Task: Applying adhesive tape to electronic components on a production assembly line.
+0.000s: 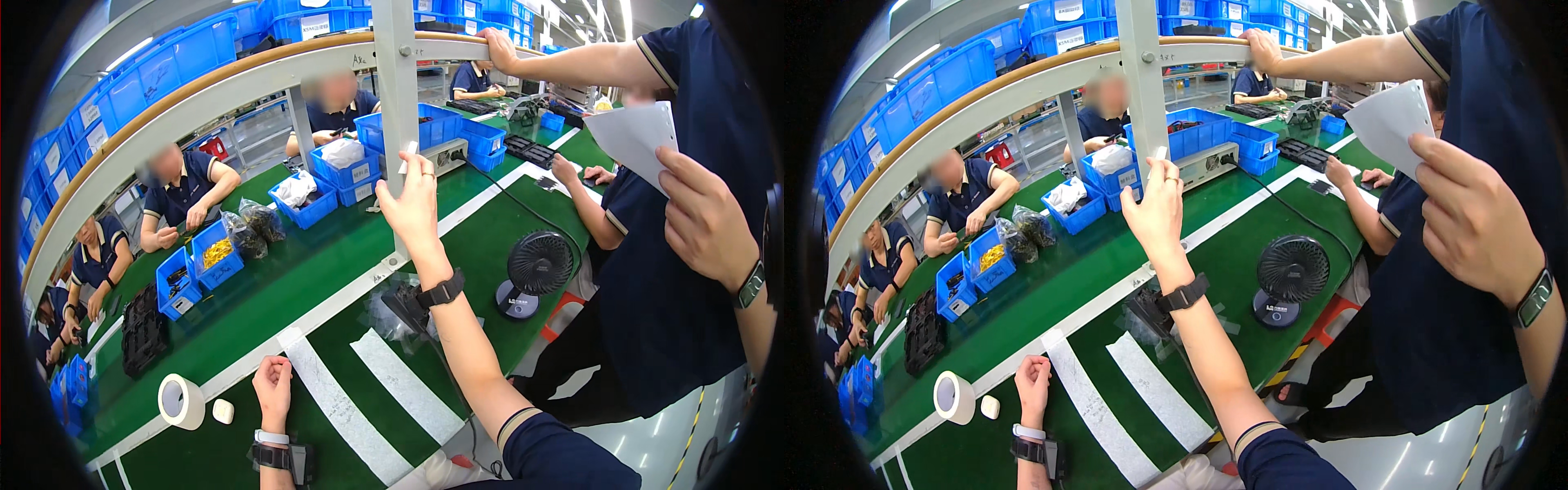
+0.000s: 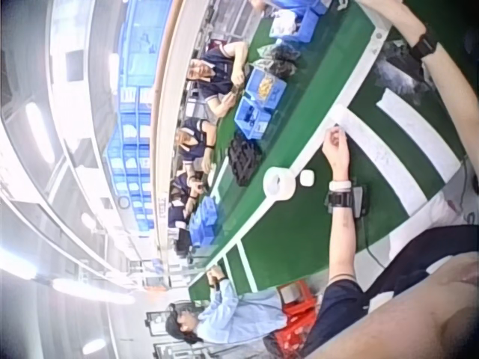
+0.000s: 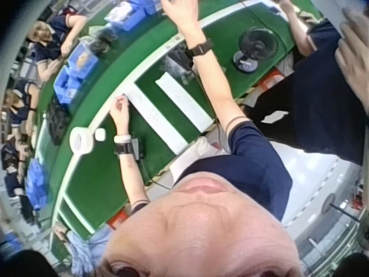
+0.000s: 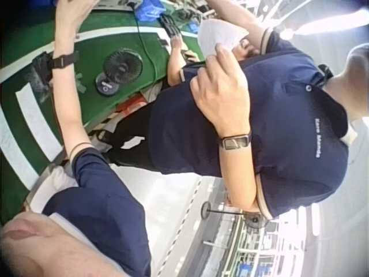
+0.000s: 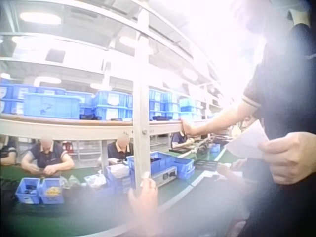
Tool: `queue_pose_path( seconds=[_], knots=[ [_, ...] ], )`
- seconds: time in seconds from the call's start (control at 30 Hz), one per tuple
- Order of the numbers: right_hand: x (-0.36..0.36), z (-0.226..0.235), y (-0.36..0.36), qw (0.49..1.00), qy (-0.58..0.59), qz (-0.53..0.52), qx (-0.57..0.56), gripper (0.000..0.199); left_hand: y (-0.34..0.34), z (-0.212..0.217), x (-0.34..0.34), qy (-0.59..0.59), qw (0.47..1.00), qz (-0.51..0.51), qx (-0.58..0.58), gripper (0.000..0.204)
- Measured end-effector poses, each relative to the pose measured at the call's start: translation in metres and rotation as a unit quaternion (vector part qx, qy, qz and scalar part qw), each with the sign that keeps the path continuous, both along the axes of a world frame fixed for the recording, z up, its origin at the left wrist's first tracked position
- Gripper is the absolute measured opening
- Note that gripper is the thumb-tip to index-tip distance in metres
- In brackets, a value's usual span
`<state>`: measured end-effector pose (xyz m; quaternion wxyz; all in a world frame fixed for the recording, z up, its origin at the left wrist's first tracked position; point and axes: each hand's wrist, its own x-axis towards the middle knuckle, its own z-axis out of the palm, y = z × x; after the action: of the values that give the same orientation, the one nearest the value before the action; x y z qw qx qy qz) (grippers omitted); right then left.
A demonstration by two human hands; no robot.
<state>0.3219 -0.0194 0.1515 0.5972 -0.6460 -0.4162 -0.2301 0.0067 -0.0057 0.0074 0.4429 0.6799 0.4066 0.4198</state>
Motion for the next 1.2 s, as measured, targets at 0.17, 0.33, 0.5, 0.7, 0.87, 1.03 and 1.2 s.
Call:
queue_pose_path(
  seconds=[0.17,0.33,0.5,0.7,0.87,1.03,1.2],
  knots=[
    [0.001,-0.002,0.001,0.999,-0.032,-0.001,0.007,0.051,0.0,-0.001,0.0,0.005,1.0,0.002,0.006,0.004],
    [-0.002,0.0,-0.001,1.0,0.008,-0.03,0.0,0.054,0.0,-0.001,-0.001,0.012,1.0,-0.005,-0.02,0.004],
    [0.0,-0.002,0.0,1.0,0.011,-0.011,-0.017,0.055,0.0,-0.001,0.0,0.004,1.0,0.0,0.005,0.004],
    [-0.001,0.0,0.0,1.0,0.001,-0.005,-0.015,0.055,0.002,-0.002,-0.001,0.015,1.0,0.001,0.011,0.005],
    [0.003,0.007,-0.008,1.0,-0.002,-0.024,0.018,0.053,0.002,-0.004,0.0,0.01,1.0,0.006,0.013,0.005],
    [-0.001,0.002,-0.004,0.999,0.013,0.013,-0.03,0.057,0.0,-0.002,0.0,0.015,1.0,-0.001,-0.01,0.005],
    [0.0,-0.004,0.0,0.998,0.0,-0.029,-0.049,0.059,0.001,-0.002,0.0,0.012,1.0,-0.003,-0.01,0.005]
  ],
)
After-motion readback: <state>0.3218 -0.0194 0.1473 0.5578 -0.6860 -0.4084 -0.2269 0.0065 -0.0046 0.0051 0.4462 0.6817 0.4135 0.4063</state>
